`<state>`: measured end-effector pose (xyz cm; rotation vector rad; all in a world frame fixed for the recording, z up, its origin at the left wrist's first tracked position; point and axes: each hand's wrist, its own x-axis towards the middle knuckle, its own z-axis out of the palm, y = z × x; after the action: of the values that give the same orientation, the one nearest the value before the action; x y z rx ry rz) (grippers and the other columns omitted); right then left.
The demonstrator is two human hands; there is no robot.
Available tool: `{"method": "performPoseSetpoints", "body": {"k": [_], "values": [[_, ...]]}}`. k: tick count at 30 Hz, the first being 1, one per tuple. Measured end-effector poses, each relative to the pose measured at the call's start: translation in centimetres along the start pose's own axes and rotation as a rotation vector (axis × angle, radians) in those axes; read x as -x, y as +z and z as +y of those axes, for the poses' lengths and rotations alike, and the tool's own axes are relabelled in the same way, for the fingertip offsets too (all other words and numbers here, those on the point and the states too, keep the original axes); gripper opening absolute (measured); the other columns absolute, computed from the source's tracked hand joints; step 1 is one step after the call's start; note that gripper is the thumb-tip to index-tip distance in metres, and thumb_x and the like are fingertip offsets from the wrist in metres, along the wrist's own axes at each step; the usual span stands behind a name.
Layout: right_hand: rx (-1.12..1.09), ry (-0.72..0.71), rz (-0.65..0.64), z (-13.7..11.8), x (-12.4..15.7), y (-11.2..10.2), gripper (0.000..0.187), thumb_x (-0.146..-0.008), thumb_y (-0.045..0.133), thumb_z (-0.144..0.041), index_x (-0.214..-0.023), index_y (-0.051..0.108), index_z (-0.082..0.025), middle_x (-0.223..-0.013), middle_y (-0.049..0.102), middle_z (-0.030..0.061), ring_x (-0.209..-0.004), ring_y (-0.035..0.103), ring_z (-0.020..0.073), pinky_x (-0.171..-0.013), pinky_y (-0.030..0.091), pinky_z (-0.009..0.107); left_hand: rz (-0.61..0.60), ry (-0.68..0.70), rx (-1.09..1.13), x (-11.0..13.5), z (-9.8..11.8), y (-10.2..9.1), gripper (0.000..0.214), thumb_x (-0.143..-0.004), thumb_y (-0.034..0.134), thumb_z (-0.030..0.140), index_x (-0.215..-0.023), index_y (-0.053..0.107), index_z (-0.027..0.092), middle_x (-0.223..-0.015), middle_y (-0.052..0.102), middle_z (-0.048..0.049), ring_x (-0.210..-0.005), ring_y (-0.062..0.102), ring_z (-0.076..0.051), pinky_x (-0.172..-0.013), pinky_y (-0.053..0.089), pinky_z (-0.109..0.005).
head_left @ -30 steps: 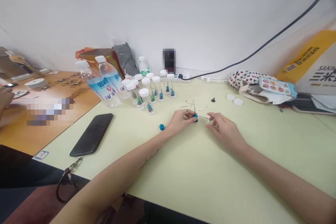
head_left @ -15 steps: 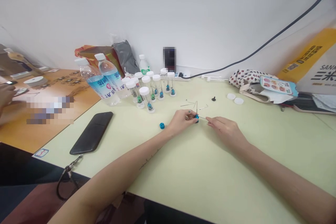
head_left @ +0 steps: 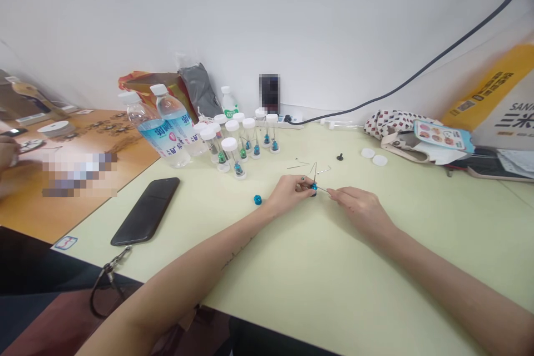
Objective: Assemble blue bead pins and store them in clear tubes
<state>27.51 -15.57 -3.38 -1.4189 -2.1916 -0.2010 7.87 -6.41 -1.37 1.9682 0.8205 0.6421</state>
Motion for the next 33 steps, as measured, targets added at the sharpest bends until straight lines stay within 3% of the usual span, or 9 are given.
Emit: {"method": "performPoseSetpoints", "body": {"k": [11, 33], "values": [[-0.028, -0.008, 0.09, -0.17, -0.17, 0.21, 0.025, -0.088, 0.04, -0.012, -0.097, 0.063, -0.014, -0.077, 0.069, 0.0069, -0.069, 0.063, 0.0162, -0.059, 0.047, 0.026, 0.014, 0.027, -0.042, 0.16, 0.13, 0.0, 0.026, -0.073, 0.06, 0.031, -0.09, 0.069, 0.014, -0.073, 0.064, -0.0024, -0.063, 0.051, -0.01, -0.059, 0.04, -0.021], [0.107, 0.091, -0.01, -0.86, -0.3, -0.04, 0.027, -0.087, 0.035, -0.008, -0.09, 0.06, -0.017, -0.07, 0.063, 0.0031, -0.061, 0.055, 0.0141, -0.053, 0.033, 0.023, 0.0, 0.089, -0.04, 0.38, 0.18, 0.38, 0.022, -0.073, 0.061, 0.026, -0.09, 0.07, 0.015, -0.078, 0.066, -0.0019, -0.066, 0.053, -0.01, -0.061, 0.041, -0.02]]}}
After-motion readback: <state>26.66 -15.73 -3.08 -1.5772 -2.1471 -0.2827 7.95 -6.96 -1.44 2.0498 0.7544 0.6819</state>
